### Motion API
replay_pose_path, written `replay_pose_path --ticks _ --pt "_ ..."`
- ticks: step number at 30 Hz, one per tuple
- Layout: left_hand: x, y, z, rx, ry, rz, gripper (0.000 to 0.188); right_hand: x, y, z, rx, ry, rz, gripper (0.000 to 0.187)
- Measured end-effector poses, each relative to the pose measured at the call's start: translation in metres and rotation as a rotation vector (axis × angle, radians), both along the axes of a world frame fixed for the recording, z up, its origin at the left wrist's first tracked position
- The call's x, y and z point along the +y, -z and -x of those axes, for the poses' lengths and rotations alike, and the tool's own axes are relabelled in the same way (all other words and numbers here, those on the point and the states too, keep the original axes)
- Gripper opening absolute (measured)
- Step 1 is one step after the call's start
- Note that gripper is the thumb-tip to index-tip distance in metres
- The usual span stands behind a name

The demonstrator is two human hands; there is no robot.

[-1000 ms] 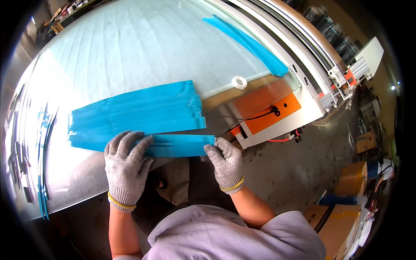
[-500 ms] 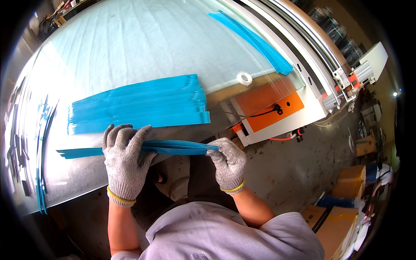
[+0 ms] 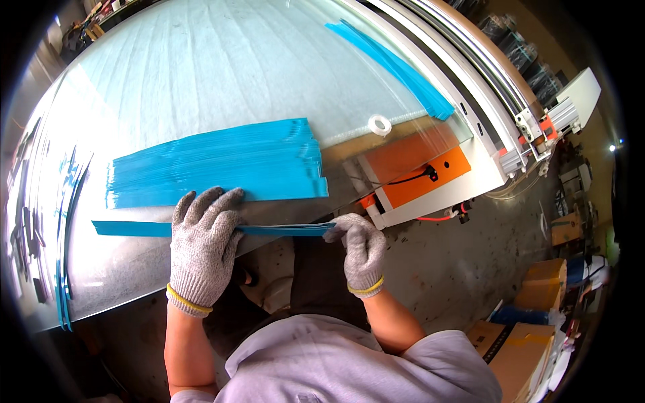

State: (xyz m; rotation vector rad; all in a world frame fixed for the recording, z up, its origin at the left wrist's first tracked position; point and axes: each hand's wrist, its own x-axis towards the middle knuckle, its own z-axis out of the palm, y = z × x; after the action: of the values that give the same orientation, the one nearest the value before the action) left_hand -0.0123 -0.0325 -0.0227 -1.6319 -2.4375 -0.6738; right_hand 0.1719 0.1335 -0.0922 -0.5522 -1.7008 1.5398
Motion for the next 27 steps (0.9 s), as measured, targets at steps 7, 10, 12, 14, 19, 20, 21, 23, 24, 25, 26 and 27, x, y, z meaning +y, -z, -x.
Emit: replay_pose_path --ticks 7,10,12,14,19,20,21,23,24,25,26,27 --pt "-0.007 0.0 0.001 -0.017 0.099 -0.055 0.018 0.012 0.006 0.0 -0.072 -0.019 0.268 0.026" --pt "-0.009 0.001 0.002 -0.014 0.122 -0.038 0.018 0.006 0.0 0.004 -0.081 -0.075 0.334 0.014" --pt "-0.008 0.002 0.001 0.002 0.108 -0.041 0.019 0.003 -0.005 0.006 -0.129 -0.048 0.237 0.012" --pt "-0.006 0.002 -0.002 0.031 0.067 -0.062 0.02 0.005 0.001 0.005 -0.141 -0.011 0.029 0.01" --pt "-0.006 0.001 -0.003 0.033 0.019 -0.085 0.022 0.008 0.001 0.001 -0.048 0.005 -0.406 0.014" --pt "-0.006 0.002 -0.003 0.04 0.017 -0.081 0.022 0.009 0.001 0.001 -0.046 0.0 -0.483 0.015" --pt "-0.006 0.003 -0.002 0.035 0.027 -0.082 0.023 0.009 0.0 0.001 -0.047 -0.004 -0.489 0.016" --pt "-0.009 0.006 0.0 0.025 0.046 -0.084 0.024 0.008 -0.002 0.0 -0.047 -0.012 -0.5 0.017" --pt "-0.009 0.005 -0.001 0.007 0.02 -0.076 0.025 0.007 -0.002 0.0 -0.058 -0.024 -0.494 0.018" --pt "-0.01 0.004 -0.003 -0.011 -0.006 -0.069 0.026 0.007 -0.003 0.0 -0.069 -0.037 -0.488 0.018" --pt "-0.011 0.003 -0.004 -0.029 -0.033 -0.061 0.027 0.007 -0.004 0.001 -0.079 -0.05 -0.482 0.018" --pt "-0.01 0.002 -0.004 -0.039 -0.025 -0.043 0.028 0.008 -0.004 0.001 -0.08 -0.061 -0.482 0.017"
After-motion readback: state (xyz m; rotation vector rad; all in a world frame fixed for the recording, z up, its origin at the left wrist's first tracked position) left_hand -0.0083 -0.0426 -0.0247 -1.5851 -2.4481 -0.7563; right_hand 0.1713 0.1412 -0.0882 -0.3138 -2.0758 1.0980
